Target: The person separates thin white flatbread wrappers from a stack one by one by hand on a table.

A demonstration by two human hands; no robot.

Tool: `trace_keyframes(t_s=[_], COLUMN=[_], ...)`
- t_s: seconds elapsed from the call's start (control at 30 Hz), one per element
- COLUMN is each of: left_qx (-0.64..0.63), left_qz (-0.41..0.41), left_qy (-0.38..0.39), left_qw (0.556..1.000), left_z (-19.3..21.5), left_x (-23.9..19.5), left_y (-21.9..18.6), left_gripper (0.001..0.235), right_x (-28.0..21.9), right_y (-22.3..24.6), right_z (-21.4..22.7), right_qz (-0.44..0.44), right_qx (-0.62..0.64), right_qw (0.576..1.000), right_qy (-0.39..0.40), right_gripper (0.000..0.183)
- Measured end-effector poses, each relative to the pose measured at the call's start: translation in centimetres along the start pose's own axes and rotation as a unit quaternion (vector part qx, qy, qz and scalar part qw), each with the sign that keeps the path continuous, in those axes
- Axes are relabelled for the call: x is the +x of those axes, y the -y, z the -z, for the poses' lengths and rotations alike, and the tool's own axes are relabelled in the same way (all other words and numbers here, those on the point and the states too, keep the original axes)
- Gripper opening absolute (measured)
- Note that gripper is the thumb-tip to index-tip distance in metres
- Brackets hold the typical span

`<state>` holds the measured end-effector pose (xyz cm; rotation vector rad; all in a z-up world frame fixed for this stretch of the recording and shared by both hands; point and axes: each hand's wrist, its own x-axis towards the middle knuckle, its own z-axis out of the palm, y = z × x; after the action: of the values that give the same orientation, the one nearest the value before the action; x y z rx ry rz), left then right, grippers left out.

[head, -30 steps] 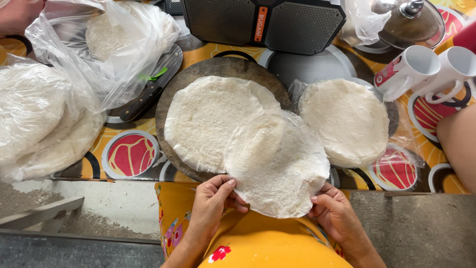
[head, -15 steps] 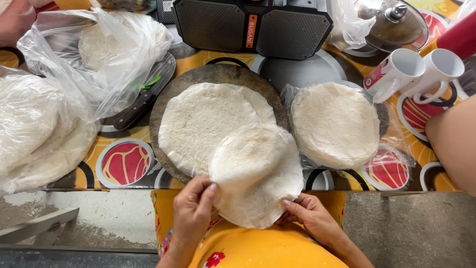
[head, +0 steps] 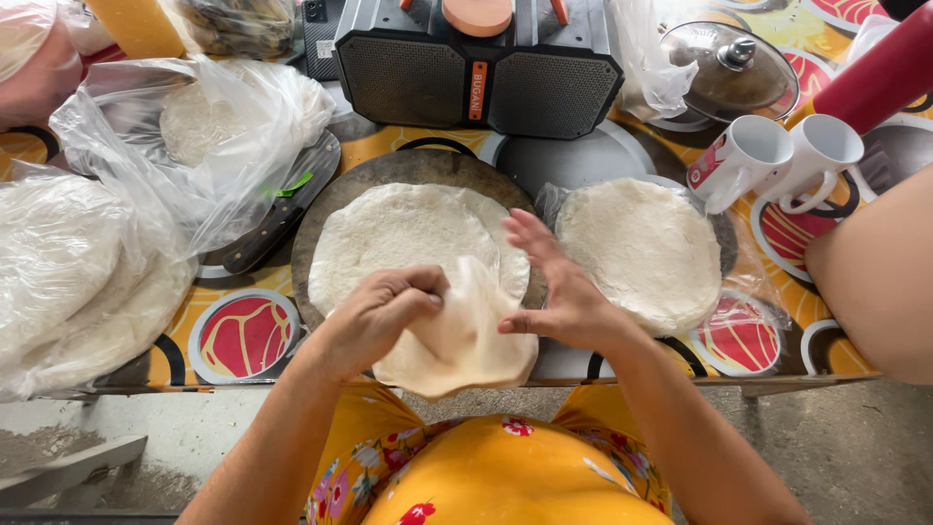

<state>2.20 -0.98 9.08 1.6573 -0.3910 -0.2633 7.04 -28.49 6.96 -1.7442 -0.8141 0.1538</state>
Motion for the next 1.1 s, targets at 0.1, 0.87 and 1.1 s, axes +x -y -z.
trace_keyframes(t_s=[0.1, 0.87, 1.1], left_qx=[0.075, 0.414, 0.213], left_qz=[-0.004, -0.181, 0.026], left_qy=[0.022, -0.225, -0.328], left_qw=[0.997, 0.863, 0.920], left_z=[-0.6, -5.6, -7.3], left_x=[-1.3, -1.7, -9.6], left_y=[-3.6, 2.2, 4.6], left_gripper=[0.015, 0.021, 0.009], right_x=[2.1, -11.0, -11.0], right_y=[-0.7, -5.4, -4.3], right_z=[0.3, -6.3, -6.3], right_qz=[-0.075, -0.320, -0.333], right_qx=[0.241, 0.422, 0.427], right_qw=[0.952, 0.818, 0.819], right_qy=[0.170, -0.225, -0.190], right_gripper=[0.081, 0.030, 0.031])
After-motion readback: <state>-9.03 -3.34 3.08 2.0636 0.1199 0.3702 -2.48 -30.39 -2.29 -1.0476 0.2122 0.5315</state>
